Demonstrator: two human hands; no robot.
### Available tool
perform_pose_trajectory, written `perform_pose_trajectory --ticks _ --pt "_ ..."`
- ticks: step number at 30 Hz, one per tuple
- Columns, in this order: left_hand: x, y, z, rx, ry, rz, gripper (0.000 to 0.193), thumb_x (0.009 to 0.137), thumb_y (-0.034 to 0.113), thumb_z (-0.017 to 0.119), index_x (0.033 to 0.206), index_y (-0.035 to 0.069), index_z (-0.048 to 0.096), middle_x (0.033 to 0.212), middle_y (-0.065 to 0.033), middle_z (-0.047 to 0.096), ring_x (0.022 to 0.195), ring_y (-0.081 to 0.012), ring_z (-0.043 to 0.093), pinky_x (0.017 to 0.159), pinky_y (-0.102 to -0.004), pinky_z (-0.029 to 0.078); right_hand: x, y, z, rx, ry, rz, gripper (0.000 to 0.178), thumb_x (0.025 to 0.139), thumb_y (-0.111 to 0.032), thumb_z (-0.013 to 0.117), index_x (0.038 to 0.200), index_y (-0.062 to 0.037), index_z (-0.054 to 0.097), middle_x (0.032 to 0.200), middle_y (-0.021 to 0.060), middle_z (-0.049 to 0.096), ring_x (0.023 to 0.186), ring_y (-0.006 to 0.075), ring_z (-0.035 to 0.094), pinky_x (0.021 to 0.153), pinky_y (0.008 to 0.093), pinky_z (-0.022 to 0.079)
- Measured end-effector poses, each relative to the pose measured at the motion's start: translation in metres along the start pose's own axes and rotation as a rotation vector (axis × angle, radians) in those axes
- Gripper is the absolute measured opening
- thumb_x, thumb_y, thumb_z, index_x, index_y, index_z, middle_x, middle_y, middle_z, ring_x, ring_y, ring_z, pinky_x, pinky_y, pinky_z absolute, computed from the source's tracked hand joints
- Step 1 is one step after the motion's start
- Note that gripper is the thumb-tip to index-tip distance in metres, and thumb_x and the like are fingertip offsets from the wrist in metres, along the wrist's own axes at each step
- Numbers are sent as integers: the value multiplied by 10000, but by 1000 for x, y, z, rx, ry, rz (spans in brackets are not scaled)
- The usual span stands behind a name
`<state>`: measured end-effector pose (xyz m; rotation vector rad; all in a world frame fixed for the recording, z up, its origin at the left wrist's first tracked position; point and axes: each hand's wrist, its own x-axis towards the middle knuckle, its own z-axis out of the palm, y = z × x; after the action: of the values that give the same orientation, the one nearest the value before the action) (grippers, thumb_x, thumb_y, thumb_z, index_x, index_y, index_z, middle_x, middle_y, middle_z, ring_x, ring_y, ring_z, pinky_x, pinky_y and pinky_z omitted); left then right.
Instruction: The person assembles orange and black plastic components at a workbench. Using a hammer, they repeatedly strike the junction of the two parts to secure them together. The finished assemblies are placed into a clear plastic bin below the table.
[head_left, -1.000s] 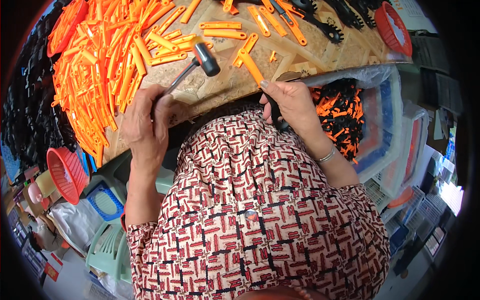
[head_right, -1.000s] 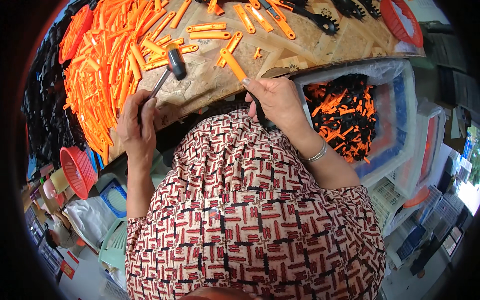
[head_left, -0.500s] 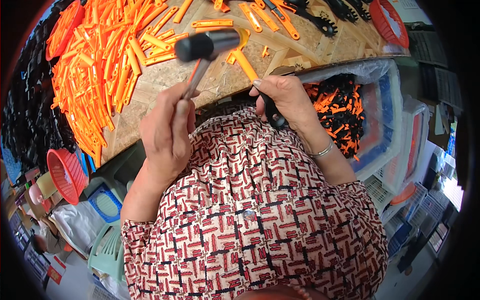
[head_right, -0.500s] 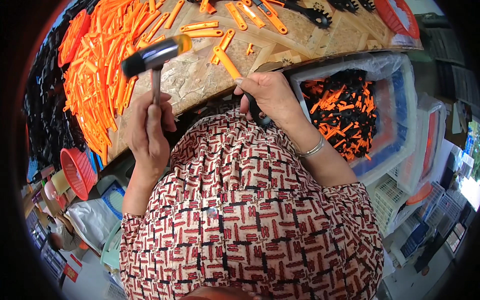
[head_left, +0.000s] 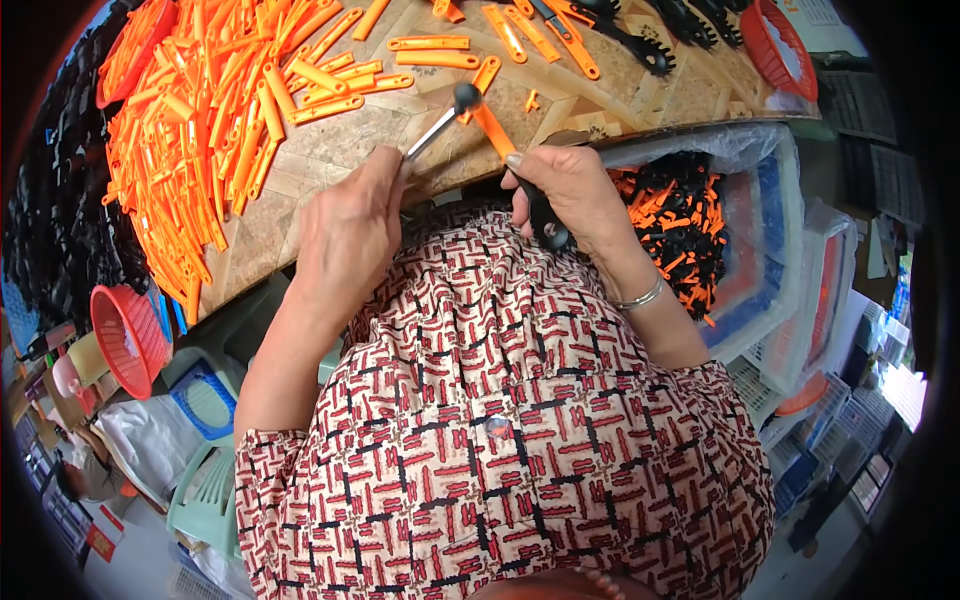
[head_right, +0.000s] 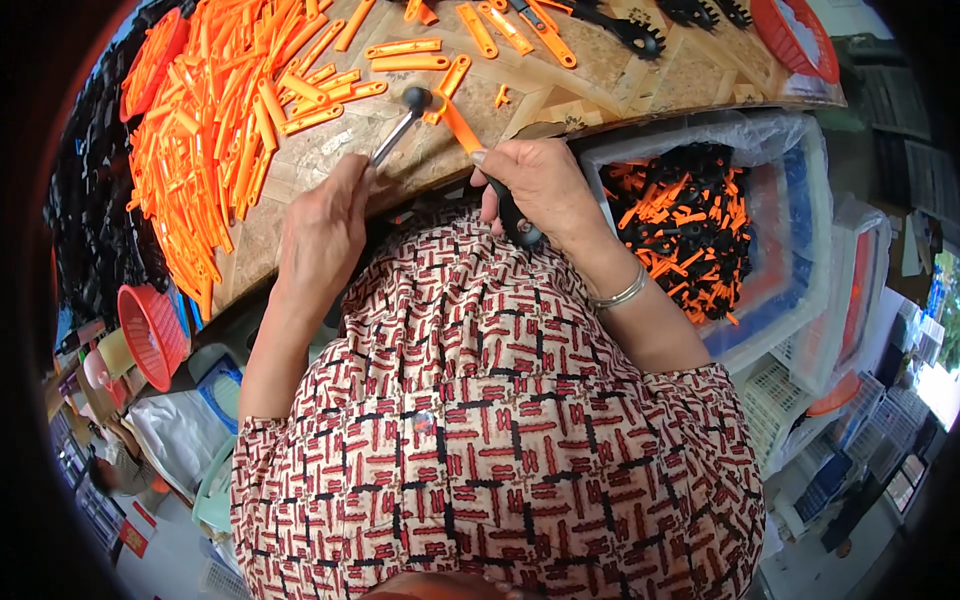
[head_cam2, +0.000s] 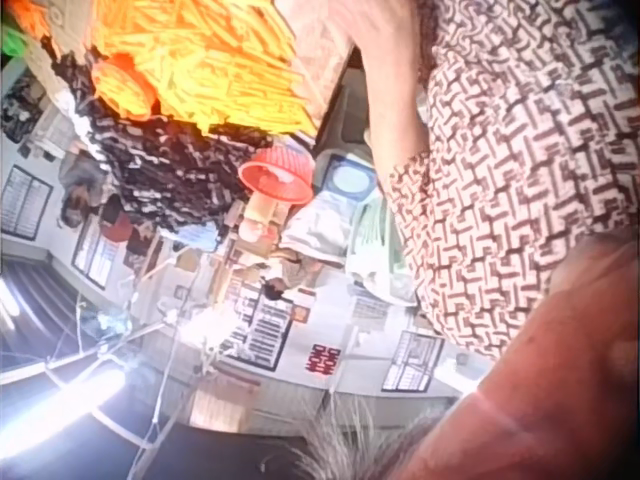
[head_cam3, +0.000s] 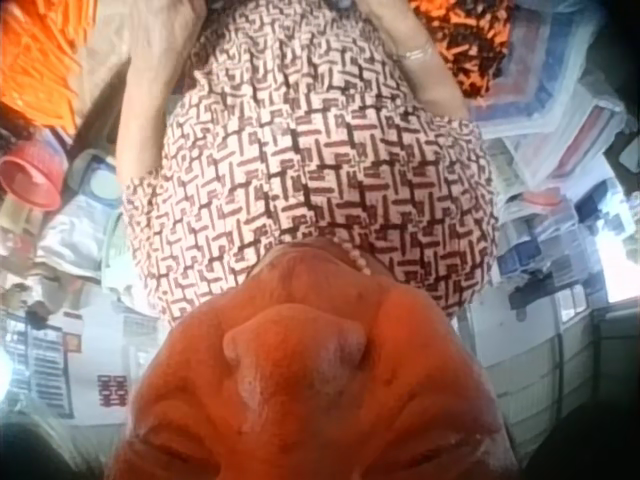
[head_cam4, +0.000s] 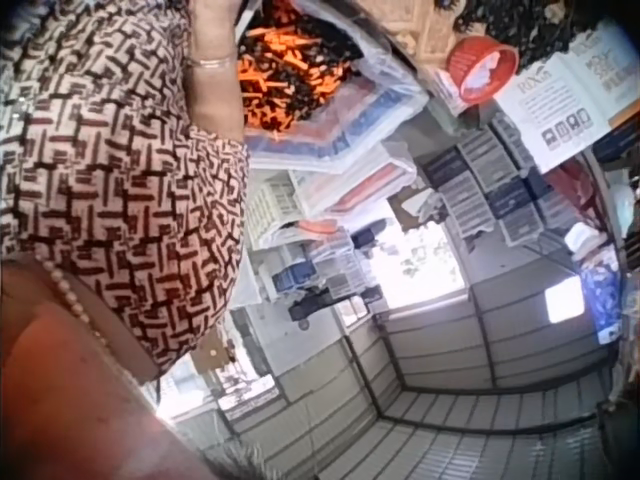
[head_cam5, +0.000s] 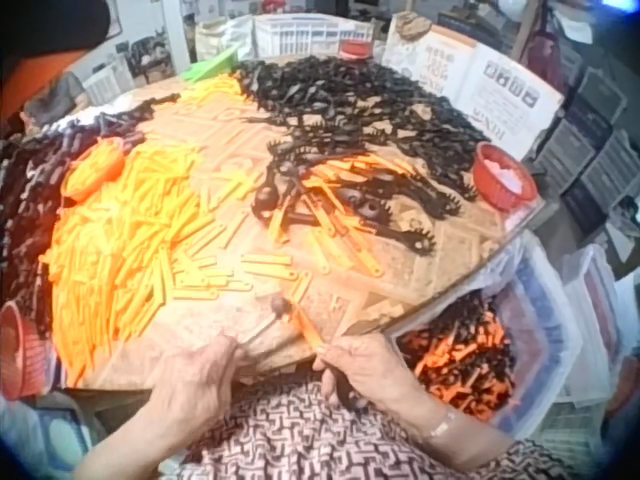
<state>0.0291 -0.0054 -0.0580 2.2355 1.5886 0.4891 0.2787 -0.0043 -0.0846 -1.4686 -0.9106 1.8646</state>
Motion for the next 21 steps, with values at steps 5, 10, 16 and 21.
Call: perform_pose_trajectory --ticks 5,10,16,21 --pt "5 7 -28 -482 45 -294 230 1082 237 509 1041 56 645 618 -33 517 513 -104 493 485 -274 397 2 1 -6 10 -36 -15 320 1032 -250 586 950 39 695 645 98 677 500 146 629 480 253 515" --pt "-1 10 -25 -723 17 -299 306 1107 269 454 1071 47 660 651 32 501 534 -36 452 492 -204 364 1 -1 -23 233 -154 55 304 1009 -213 596 1026 69 709 686 116 693 540 161 649 511 268 542" --pt "-5 14 -10 -730 -93 -243 269 1094 224 489 1081 35 681 656 19 526 544 -49 484 507 -214 410 3 2 -31 317 -233 80 304 995 -204 605 1038 76 713 703 113 699 551 162 655 537 273 563" --pt "1 12 -8 -698 -118 -208 263 1087 207 497 1095 27 687 654 13 536 551 -52 495 507 -229 417 -10 2 -45 263 -202 20 314 992 -220 602 1013 75 706 696 108 688 567 167 640 544 281 535"
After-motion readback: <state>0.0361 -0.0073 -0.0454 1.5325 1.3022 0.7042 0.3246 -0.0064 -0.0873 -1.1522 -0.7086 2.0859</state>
